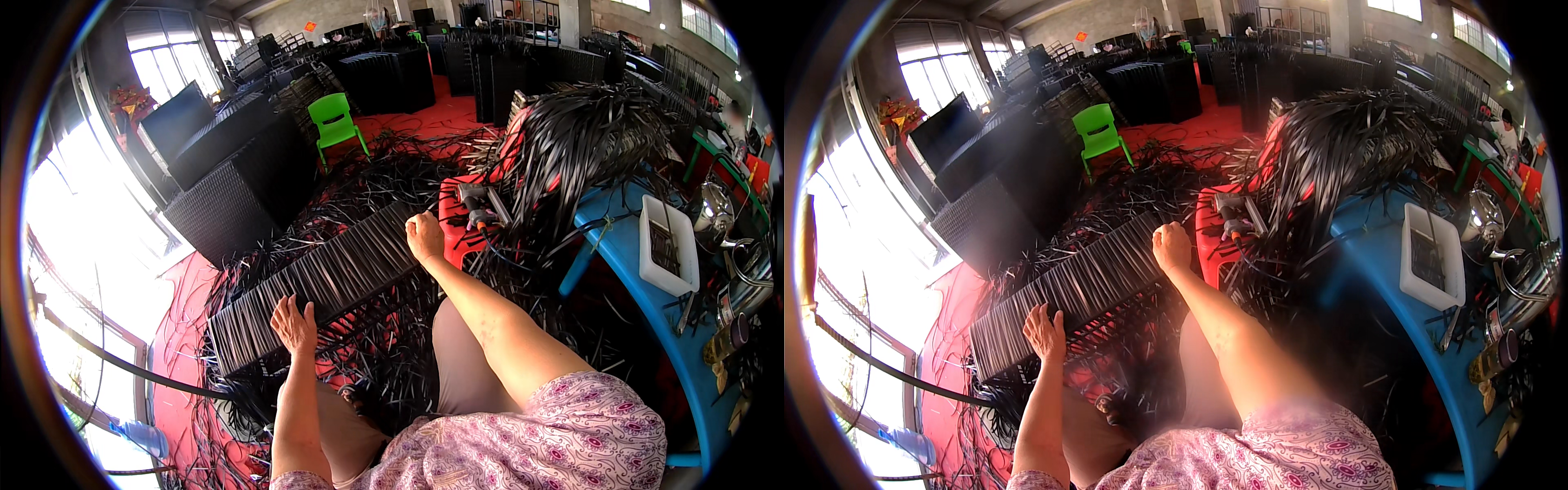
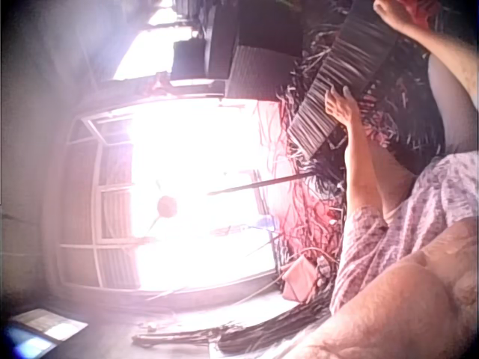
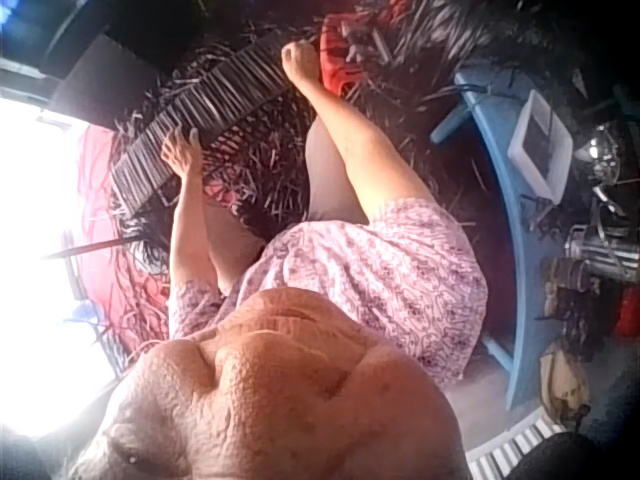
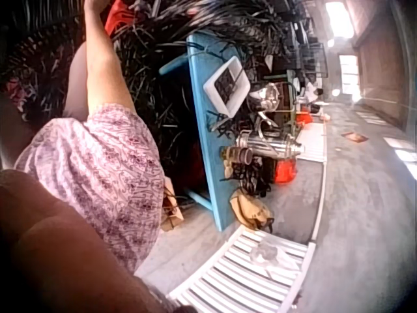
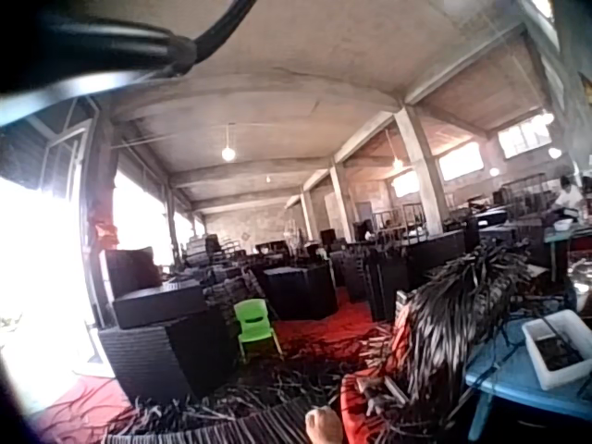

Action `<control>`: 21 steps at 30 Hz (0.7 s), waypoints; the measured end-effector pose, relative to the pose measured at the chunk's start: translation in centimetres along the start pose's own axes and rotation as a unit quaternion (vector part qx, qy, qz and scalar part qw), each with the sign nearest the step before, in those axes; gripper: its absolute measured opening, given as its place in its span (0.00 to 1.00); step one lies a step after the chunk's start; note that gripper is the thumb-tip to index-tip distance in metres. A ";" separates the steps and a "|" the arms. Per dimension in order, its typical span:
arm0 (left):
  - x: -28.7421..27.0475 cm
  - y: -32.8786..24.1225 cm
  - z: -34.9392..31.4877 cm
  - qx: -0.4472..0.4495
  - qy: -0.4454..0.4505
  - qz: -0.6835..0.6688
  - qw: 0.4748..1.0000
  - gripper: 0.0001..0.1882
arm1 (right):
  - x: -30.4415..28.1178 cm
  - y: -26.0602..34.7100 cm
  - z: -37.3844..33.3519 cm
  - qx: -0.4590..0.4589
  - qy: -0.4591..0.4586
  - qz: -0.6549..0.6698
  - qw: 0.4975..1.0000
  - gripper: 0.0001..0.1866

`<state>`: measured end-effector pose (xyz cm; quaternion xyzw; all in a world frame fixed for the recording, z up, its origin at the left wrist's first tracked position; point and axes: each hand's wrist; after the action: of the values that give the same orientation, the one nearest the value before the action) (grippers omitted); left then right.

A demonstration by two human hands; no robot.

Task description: The person weaves black plastic strips by hand into a metal furniture frame, pulling each strip through the mesh and smoothing it into place.

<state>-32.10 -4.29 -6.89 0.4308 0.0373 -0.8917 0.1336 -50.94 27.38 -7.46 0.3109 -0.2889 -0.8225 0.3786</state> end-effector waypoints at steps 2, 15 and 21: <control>0.0 -0.1 0.0 -0.001 0.002 -0.002 1.000 0.27 | 0.0 -0.1 0.0 -0.004 -0.005 0.003 1.000 0.07; 0.2 0.1 0.1 -0.001 0.002 0.003 1.000 0.27 | 0.0 0.0 0.1 -0.005 -0.007 0.008 1.000 0.08; 0.2 0.2 0.0 -0.002 0.001 0.003 1.000 0.26 | 0.1 0.1 -0.1 0.018 0.007 0.010 1.000 0.07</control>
<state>-32.13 -4.53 -7.03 0.4311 0.0379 -0.8911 0.1367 -50.89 27.28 -7.48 0.3202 -0.3041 -0.8114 0.3829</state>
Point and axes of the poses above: each hand's wrist, its own z-axis towards the middle knuckle, its own x-axis out of the palm, y = z × x, and after that the axes turned 13 degrees about z, right-handed
